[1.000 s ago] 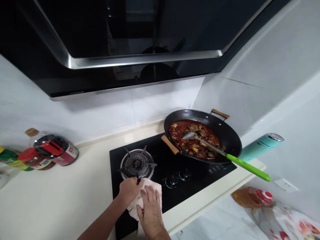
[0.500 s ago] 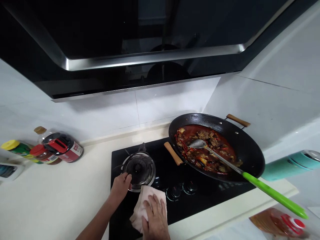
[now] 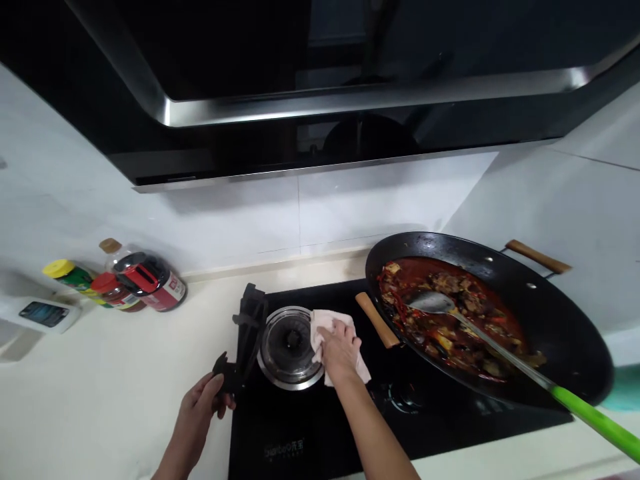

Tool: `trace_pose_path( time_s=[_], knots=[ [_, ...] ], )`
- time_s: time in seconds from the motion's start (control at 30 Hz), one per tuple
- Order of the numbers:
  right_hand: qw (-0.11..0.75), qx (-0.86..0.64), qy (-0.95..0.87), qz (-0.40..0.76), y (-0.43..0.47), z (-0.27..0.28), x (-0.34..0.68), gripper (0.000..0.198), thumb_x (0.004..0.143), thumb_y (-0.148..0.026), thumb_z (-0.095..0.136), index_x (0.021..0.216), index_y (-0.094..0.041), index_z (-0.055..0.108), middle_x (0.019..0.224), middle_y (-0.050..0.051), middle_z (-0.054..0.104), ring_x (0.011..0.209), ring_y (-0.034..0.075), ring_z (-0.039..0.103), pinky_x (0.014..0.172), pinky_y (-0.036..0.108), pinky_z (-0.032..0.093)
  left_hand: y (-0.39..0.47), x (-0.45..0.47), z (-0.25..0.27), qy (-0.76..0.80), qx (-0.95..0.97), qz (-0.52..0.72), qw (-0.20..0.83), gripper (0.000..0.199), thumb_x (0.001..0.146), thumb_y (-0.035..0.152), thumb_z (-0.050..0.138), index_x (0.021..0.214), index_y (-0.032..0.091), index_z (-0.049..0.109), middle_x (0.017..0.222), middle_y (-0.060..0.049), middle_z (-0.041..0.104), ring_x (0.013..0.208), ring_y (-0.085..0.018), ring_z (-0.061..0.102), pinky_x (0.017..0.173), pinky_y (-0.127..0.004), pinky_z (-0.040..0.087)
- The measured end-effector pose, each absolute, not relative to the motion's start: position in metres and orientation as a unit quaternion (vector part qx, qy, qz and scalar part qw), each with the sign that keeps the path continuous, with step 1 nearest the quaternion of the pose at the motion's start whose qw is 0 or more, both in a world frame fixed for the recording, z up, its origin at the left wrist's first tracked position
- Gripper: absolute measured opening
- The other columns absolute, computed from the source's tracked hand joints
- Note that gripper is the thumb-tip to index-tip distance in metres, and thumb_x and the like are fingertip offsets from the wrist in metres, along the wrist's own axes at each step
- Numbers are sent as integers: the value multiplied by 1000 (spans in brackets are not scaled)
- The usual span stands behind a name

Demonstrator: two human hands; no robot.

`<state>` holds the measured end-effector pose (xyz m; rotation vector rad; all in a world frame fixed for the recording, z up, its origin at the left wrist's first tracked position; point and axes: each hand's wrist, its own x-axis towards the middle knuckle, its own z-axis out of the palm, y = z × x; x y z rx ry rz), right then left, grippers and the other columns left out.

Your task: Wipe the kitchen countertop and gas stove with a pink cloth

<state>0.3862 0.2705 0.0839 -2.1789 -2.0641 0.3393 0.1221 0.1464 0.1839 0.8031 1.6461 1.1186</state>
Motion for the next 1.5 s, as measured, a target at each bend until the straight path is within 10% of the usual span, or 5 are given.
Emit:
trace_pose_path(
  time_s=[0.27, 0.53, 1.3, 1.5],
  knots=[
    [35, -630, -762, 146, 344, 91, 361, 36, 90, -20, 50, 116, -33, 70, 140, 7, 51, 125, 28, 43, 97, 42, 33, 90, 102, 193, 677, 239, 501, 483, 42, 76, 59, 65, 64, 20, 57, 54, -2, 62, 55, -15, 53, 53, -27, 40],
    [55, -620, -770, 141, 367, 98, 324, 42, 94, -52, 50, 120, -22, 64, 130, 10, 58, 121, 28, 47, 97, 38, 34, 63, 89, 185, 681, 208, 525, 465, 43, 72, 62, 68, 66, 20, 58, 53, -2, 62, 55, -17, 54, 52, -28, 40],
    [51, -441, -878, 178, 356, 104, 241, 42, 97, -46, 51, 69, -21, 69, 78, 3, 71, 80, 17, 61, 85, 29, 35, 67, 130, 206, 691, 185, 546, 435, 38, 76, 54, 66, 61, 21, 56, 49, 1, 56, 53, -16, 53, 51, -26, 37],
    [97, -467, -864, 161, 343, 105, 242, 33, 98, -41, 46, 104, -21, 71, 120, 9, 64, 115, 23, 53, 101, 35, 33, 60, 121, 198, 693, 171, 546, 439, 37, 75, 55, 65, 63, 21, 57, 50, -1, 61, 50, -15, 54, 50, -26, 37]
  ],
)
